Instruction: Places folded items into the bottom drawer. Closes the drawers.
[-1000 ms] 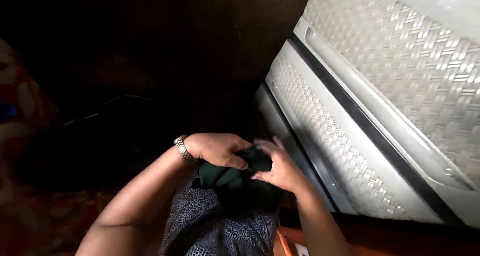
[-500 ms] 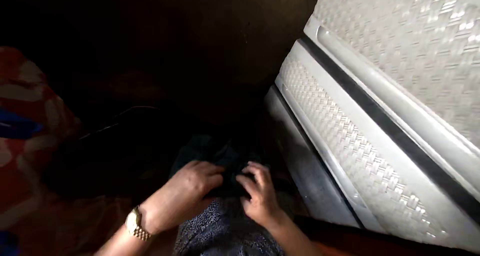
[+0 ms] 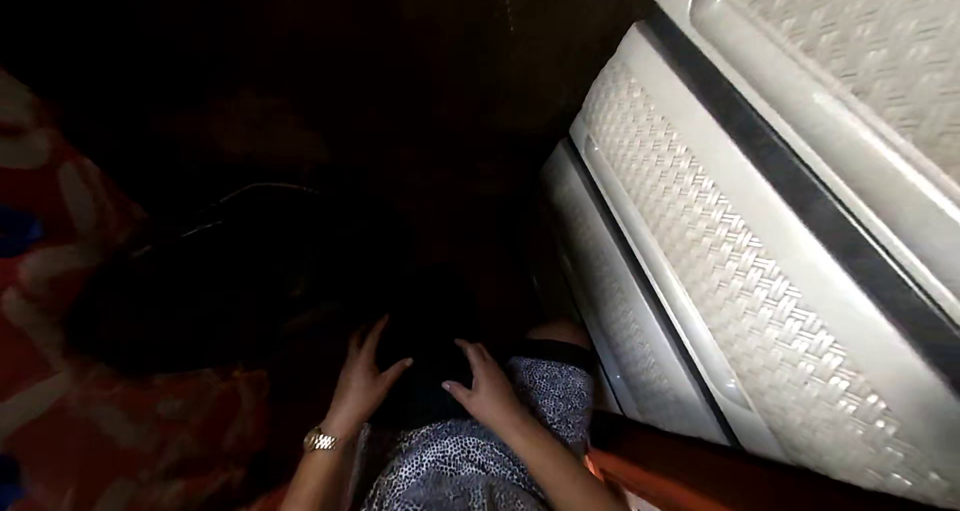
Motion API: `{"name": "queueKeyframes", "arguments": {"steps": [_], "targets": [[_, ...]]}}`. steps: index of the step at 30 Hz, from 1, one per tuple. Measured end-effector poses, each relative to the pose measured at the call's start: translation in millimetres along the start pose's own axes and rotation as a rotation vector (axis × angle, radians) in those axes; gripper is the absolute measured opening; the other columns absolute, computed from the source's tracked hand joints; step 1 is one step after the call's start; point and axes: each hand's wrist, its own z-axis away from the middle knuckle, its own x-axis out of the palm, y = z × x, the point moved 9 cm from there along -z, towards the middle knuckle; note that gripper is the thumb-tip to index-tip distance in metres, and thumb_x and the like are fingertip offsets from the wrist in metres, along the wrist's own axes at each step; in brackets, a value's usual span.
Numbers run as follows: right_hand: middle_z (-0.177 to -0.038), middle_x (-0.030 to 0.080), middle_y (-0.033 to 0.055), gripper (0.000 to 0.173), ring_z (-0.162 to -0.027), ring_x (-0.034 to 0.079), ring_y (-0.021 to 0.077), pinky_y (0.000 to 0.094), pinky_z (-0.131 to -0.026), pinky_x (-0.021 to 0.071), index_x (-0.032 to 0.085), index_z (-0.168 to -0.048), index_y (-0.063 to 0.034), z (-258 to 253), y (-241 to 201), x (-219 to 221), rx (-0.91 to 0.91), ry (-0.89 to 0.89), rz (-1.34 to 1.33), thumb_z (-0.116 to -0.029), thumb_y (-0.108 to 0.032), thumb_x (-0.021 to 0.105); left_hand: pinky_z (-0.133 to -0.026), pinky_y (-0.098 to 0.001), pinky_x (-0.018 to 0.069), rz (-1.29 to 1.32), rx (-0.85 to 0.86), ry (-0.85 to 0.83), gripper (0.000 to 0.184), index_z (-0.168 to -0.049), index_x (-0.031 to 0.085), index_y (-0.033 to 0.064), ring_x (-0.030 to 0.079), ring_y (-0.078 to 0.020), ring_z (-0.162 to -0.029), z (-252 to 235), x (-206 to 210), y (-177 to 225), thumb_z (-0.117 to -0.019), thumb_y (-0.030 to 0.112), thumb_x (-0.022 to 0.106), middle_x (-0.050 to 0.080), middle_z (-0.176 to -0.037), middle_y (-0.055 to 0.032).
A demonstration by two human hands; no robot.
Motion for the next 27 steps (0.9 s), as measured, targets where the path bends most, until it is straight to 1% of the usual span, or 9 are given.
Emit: {"name": "queueKeyframes", "arguments": {"steps": [5, 8, 10, 13, 18, 20, 22, 24, 27], "targets": [[-0.126, 0.065, 0.0186, 0.035, -0.109, 0.066, 0.0305, 0.0479, -0.098, 0.0526, 0.063, -0.132, -0.0054, -8, -22, -8, -0.054, -0.047, 0.056, -0.1005, -0.019, 0.062, -0.098, -0.0535, 0.0539, -0.089, 0.114, -0.05, 0.052, -0.134, 0.065, 0.0095, 0.063, -0.0354, -0.117, -24, 4, 20, -0.0867, 0.024, 0.081, 0.059, -0.135, -0.0219], [-0.132, 0.061, 0.0187, 0.044, -0.112, 0.065, 0.0285, 0.0432, -0.098, 0.0536, 0.06, -0.137, -0.0064, -11, -22, -9, -0.11, -0.015, -0.069, -0.0973, -0.024, 0.068, -0.097, -0.0544, 0.0525, -0.145, 0.111, -0.175, 0.065, -0.149, 0.053, 0.013, 0.064, -0.0372, -0.11, -33, 13, 28, -0.09, 0.023, 0.078, 0.061, -0.131, -0.0239], [-0.142, 0.055, 0.0198, 0.06, -0.122, 0.06, 0.0301, 0.0446, -0.103, 0.0508, 0.054, -0.143, -0.0055, -11, -18, -4, -0.104, -0.043, -0.111, -0.0928, -0.031, 0.075, -0.097, -0.0529, 0.0529, -0.181, 0.107, -0.203, 0.05, -0.138, 0.061, 0.0076, 0.065, -0.036, -0.109, -38, 17, 34, -0.0929, 0.023, 0.075, 0.063, -0.126, -0.0232], [-0.147, 0.05, 0.0204, 0.068, -0.128, 0.057, 0.031, 0.0458, -0.105, 0.0507, 0.054, -0.141, -0.0041, -5, -12, 6, -0.064, -0.006, -0.086, -0.0868, -0.035, 0.08, -0.087, -0.0499, 0.0557, -0.123, 0.196, -0.109, 0.026, -0.11, 0.07, -0.0029, 0.066, -0.0324, -0.095, -38, 10, 49, -0.0918, 0.015, 0.074, 0.066, -0.108, -0.0218], [-0.122, 0.065, 0.0216, 0.032, -0.115, 0.063, 0.03, 0.0442, -0.102, 0.051, 0.068, -0.114, 0.0045, 3, -23, -4, -0.12, 0.182, -0.158, -0.0938, -0.02, 0.069, -0.068, -0.0362, 0.0566, 0.025, 0.469, 0.232, 0.019, -0.096, 0.071, -0.0032, 0.064, -0.018, -0.073, -21, -20, 87, -0.0887, 0.014, 0.07, 0.068, -0.086, -0.0131], [-0.115, 0.068, 0.0218, 0.033, -0.11, 0.066, 0.0301, 0.0452, -0.099, 0.0525, 0.066, -0.116, 0.0059, 3, -24, -20, -0.146, 0.295, -0.244, -0.0964, -0.021, 0.067, -0.071, -0.0396, 0.0577, -0.033, 0.513, 0.342, 0.021, -0.098, 0.071, -0.0043, 0.066, -0.0222, -0.077, -20, -24, 102, -0.0895, 0.014, 0.067, 0.069, -0.089, -0.0154], [-0.112, 0.069, 0.0201, 0.034, -0.105, 0.068, 0.0306, 0.0479, -0.094, 0.0544, 0.062, -0.124, 0.002, -7, -12, -25, -0.044, 0.27, -0.228, -0.101, -0.023, 0.062, -0.092, -0.0507, 0.0561, -0.116, 0.359, 0.198, 0.03, -0.117, 0.067, -0.0056, 0.069, -0.0331, -0.102, -34, -9, 97, -0.0974, 0.017, 0.066, 0.069, -0.112, -0.0225], [-0.112, 0.069, 0.019, 0.03, -0.103, 0.069, 0.032, 0.0504, -0.092, 0.0552, 0.059, -0.127, -0.0022, -21, 6, -19, 0.069, 0.183, -0.15, -0.1045, -0.021, 0.056, -0.11, -0.0526, 0.0465, -0.165, 0.183, -0.041, 0.042, -0.132, 0.061, -0.0026, 0.059, -0.035, -0.127, -48, 19, 79, -0.1009, 0.025, 0.065, 0.06, -0.137, -0.0222], [-0.117, 0.069, 0.0203, 0.03, -0.108, 0.069, 0.0344, 0.0531, -0.095, 0.0543, 0.058, -0.132, -0.003, -25, 21, -12, 0.105, 0.109, -0.116, -0.1052, -0.015, 0.051, -0.117, -0.0515, 0.0398, -0.038, 0.294, -0.011, 0.055, -0.139, 0.055, -0.0037, 0.049, -0.0364, -0.139, -27, 32, 74, -0.0982, 0.03, 0.067, 0.052, -0.147, -0.0236]]}}
